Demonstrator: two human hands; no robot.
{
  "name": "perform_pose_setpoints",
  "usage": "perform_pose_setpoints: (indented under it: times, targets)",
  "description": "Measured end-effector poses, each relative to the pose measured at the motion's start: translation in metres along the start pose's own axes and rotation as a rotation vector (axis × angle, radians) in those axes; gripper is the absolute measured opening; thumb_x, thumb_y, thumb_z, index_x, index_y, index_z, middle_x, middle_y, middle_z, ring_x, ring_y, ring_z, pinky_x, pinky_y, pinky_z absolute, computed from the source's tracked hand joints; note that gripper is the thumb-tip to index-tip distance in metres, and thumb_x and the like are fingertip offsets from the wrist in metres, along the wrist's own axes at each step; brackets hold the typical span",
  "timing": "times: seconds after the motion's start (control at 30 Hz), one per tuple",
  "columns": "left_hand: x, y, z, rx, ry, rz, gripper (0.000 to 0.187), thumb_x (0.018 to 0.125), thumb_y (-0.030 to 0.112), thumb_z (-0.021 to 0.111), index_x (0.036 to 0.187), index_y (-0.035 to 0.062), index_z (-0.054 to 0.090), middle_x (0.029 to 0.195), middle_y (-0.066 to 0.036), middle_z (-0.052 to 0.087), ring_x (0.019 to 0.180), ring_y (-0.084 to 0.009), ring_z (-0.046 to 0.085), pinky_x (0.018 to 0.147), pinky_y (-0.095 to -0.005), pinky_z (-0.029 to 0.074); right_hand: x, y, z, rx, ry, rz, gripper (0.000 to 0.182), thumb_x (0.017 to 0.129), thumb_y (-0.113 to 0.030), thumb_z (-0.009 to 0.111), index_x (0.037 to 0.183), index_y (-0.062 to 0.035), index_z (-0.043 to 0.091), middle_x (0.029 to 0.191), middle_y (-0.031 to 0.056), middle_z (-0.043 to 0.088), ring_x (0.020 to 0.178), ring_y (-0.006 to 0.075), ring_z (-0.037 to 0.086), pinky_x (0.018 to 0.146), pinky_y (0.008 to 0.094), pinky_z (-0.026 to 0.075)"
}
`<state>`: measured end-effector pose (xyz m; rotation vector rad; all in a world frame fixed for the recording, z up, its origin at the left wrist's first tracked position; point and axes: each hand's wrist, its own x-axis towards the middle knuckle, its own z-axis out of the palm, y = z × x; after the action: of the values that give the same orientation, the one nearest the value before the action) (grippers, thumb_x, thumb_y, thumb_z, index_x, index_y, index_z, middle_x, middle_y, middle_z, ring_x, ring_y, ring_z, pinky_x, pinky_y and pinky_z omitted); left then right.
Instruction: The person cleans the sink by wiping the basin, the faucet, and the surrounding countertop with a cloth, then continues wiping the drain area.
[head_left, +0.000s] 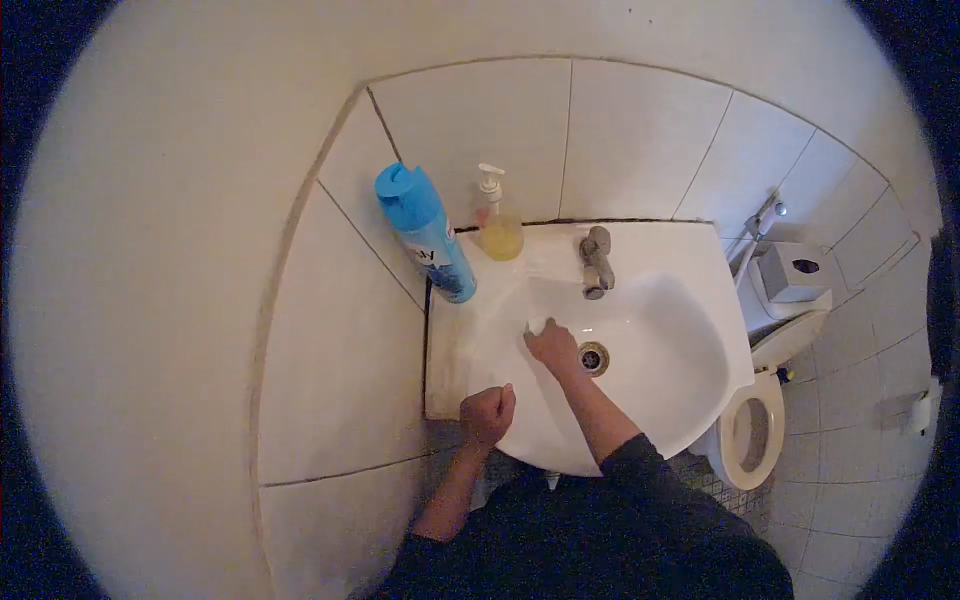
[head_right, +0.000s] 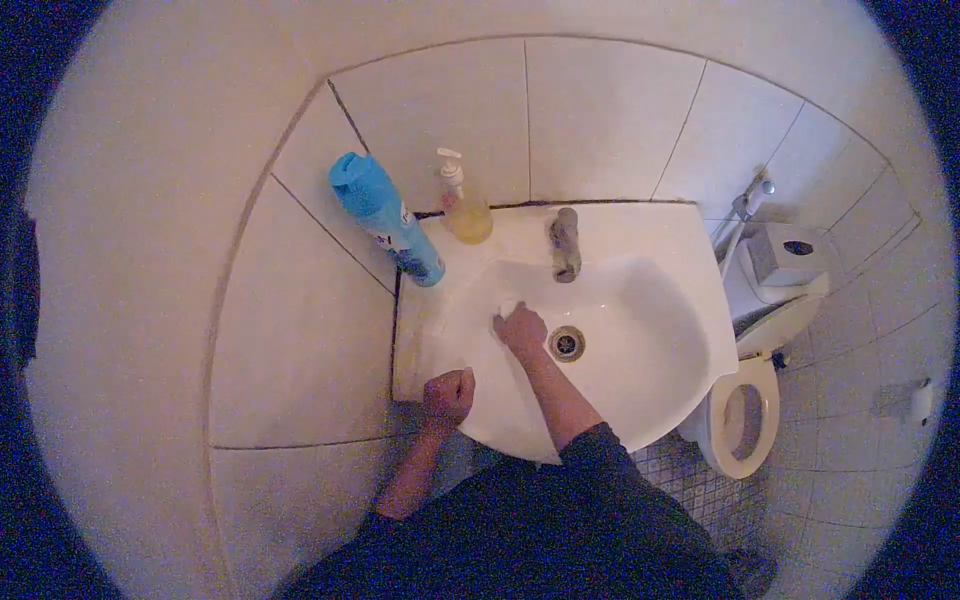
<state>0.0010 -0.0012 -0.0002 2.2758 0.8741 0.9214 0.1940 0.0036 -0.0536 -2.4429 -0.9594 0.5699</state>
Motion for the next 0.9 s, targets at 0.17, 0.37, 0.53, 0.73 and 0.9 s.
perform_pose_setpoints:
  times: [0.17,0.37,0.53,0.73,0.9]
  targets:
    - [-0.004,0.0,0.0,0.022,-0.004,-0.023,0.034,0.082,0.019,0.051,0.051,0.0056,0.045,0.047,-0.013,0.044,0.04,-0.0313,0.045,0.041,-0.0404,0.035,0.003,-0.001,-0.02,0.067,-0.063,-0.081,0.064,0.072,-0.048,0.053,0.113,0.0014,0.049,0.095,0.0263,0.058,0.095,0.038,0.055,0.083,0.0428,0.044]
    - [-0.003,-0.001,-0.001,-0.002,-0.025,0.011,0.034,0.082,0.019,0.051,0.051,0.0056,0.045,0.047,-0.014,0.044,0.04,-0.0311,0.045,0.04,-0.0402,0.035,-0.006,0.011,-0.017,0.069,-0.087,-0.053,0.062,0.073,-0.049,0.052,0.113,-0.0009,0.049,0.102,0.0259,0.055,0.098,0.037,0.053,0.086,0.0427,0.041]
    - [-0.004,0.001,0.0,0.037,-0.02,-0.018,0.035,0.082,0.019,0.051,0.051,0.0056,0.045,0.047,-0.014,0.044,0.039,-0.0308,0.045,0.04,-0.04,0.035,0.0,0.033,-0.036,-0.008,-0.141,-0.034,0.062,0.073,-0.048,0.052,0.112,-0.0004,0.05,0.105,0.0244,0.055,0.099,0.0369,0.053,0.086,0.0424,0.041]
    - [-0.001,0.003,-0.003,0.023,-0.027,-0.026,0.036,0.083,0.02,0.05,0.051,0.0051,0.044,0.047,-0.014,0.043,0.038,-0.0302,0.044,0.04,-0.0399,0.035,0.0,0.01,-0.033,-0.035,-0.128,0.022,0.057,0.071,-0.046,0.053,0.105,0.0005,0.054,0.099,0.0248,0.057,0.094,0.037,0.055,0.084,0.0426,0.042]
    - [-0.001,0.003,-0.003,0.011,0.026,-0.003,0.036,0.083,0.021,0.05,0.051,0.0049,0.043,0.047,-0.014,0.043,0.038,-0.0309,0.043,0.041,-0.0404,0.035,0.006,-0.004,-0.021,0.003,-0.093,-0.105,0.06,0.072,-0.049,0.052,0.108,0.0,0.052,0.091,0.0246,0.06,0.085,0.0394,0.058,0.077,0.0434,0.047]
